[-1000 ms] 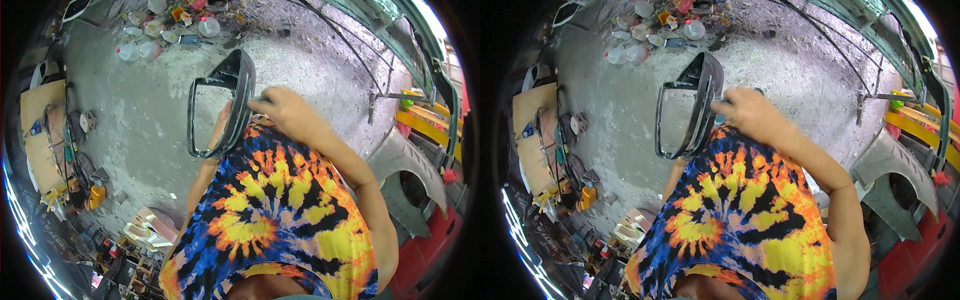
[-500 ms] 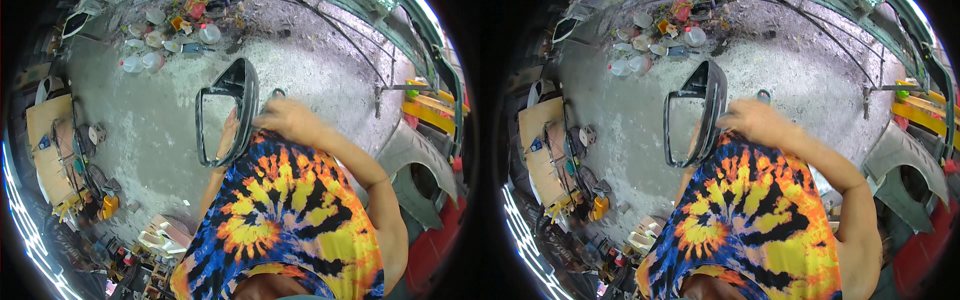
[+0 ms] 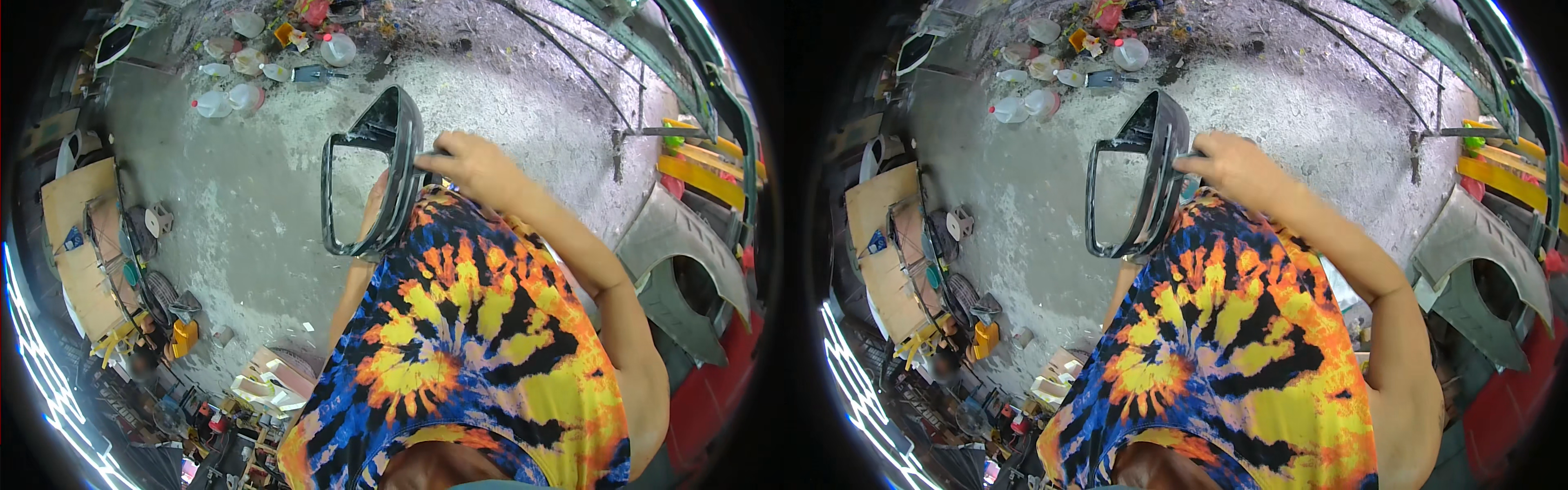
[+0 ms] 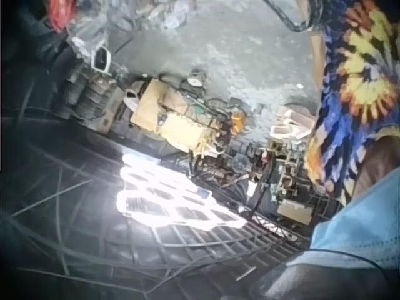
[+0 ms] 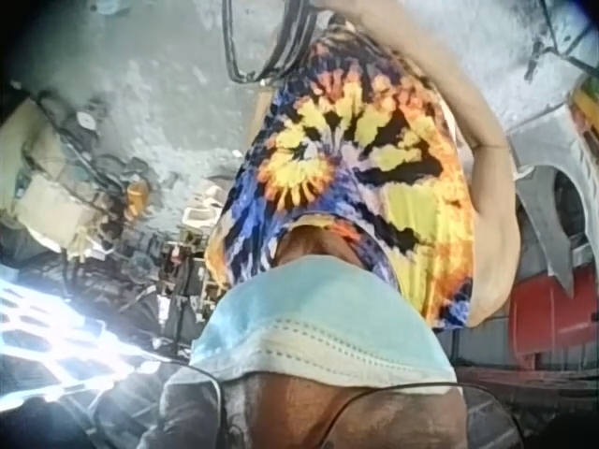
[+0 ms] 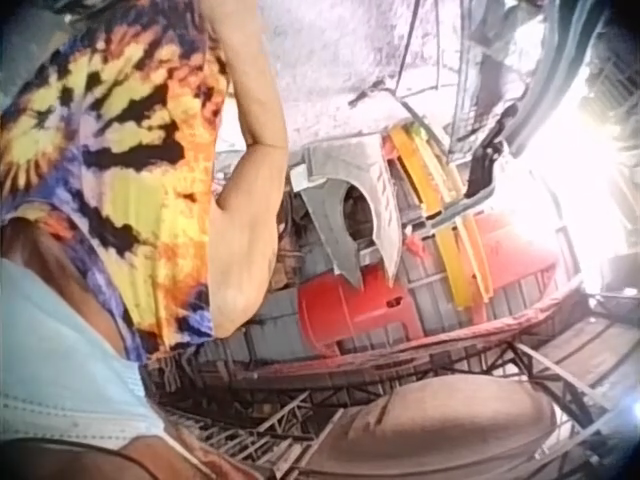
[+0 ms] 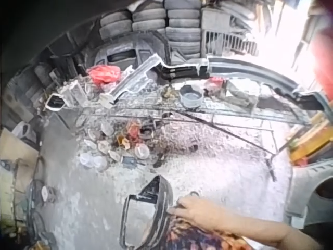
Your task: Cleaning and repairing an automotive side mirror assembly.
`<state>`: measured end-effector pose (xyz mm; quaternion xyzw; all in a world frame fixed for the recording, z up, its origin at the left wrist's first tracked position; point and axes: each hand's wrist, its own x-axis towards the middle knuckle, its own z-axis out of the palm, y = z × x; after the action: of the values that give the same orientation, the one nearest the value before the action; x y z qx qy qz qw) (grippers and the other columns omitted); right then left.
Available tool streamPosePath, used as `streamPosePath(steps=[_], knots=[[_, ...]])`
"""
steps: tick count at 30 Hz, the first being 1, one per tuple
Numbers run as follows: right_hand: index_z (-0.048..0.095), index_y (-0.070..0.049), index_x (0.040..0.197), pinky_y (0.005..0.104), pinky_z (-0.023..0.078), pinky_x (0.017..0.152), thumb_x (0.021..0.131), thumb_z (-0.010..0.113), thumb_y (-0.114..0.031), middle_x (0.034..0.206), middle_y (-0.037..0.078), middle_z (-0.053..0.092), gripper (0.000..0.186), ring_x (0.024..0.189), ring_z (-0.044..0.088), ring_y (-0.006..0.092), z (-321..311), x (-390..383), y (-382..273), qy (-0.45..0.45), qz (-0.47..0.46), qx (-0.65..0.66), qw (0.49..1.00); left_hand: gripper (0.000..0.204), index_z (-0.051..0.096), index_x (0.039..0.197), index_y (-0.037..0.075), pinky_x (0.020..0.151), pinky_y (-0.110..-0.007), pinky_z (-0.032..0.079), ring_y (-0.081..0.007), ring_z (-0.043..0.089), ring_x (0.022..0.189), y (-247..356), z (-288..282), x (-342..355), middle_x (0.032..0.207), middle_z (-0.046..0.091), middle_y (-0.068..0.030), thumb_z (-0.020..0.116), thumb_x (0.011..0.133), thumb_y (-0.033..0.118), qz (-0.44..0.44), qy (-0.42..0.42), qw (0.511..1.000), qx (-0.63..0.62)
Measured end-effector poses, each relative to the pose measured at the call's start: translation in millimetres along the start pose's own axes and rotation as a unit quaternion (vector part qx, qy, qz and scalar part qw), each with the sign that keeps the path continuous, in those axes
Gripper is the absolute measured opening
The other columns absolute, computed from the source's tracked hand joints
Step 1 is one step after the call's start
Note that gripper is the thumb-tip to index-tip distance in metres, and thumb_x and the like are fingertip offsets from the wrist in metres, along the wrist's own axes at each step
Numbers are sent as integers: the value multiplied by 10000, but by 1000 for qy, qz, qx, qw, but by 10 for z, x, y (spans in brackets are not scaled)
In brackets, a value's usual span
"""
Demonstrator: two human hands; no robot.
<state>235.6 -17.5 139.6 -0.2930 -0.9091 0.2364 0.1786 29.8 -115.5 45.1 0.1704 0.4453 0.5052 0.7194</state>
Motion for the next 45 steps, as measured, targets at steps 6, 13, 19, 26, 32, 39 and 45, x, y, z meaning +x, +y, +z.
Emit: streamPosePath(steps=[6,13,19,26,32,39,45], knots=[[679,-162,1084,404,488,691,784,608,-113,843,99,535,312,806,569,293,-5,-52,-82,-1,-17,25,1000,517,407,1384,-25,722,-201,535,-84,619,876,6,-9,0,1076,615,-78,561,970,244,-11,-15,1000,12],[691,-169,1056,408,483,661,827,588,-132,823,77,527,253,786,579,284,22,-93,-92,-9,-19,23,1000,530,400,1391,-25,702,-194,534,-85,615,861,34,-46,13,1062,613,-81,563,969,253,-21,-33,999,27],[678,-186,1076,400,488,675,833,587,-147,825,77,517,263,797,574,273,33,-91,75,10,-16,8,1000,537,394,1396,-25,688,-191,528,-86,608,846,-147,-210,32,1048,606,-80,562,970,255,-37,-52,998,-8],[664,-159,1096,401,480,700,770,623,-100,862,97,539,334,818,568,296,38,-33,89,-21,7,9,1000,545,385,1402,-26,668,-186,519,-87,598,825,-217,-348,143,1029,597,-78,560,970,258,-48,-89,994,-47],[672,-173,1079,394,488,683,792,623,-132,848,105,535,294,799,575,296,23,-111,-38,-38,-4,25,999,553,378,1408,-27,651,-181,512,-87,589,807,-293,-411,151,1013,589,-77,558,971,261,-64,-114,988,-86],[668,-178,1116,401,493,700,780,632,-122,845,93,529,342,798,574,298,88,-122,19,17,10,8,1000,562,369,1414,-28,630,-176,503,-88,579,786,-309,-439,177,994,580,-75,557,972,264,-83,-143,978,-125],[667,-183,1102,409,490,696,783,604,-89,838,98,534,339,816,584,284,66,-105,-51,13,2,11,1000,570,362,1419,-28,613,-172,496,-89,570,768,-346,-442,173,977,572,-74,555,972,267,-97,-164,967,-167]])
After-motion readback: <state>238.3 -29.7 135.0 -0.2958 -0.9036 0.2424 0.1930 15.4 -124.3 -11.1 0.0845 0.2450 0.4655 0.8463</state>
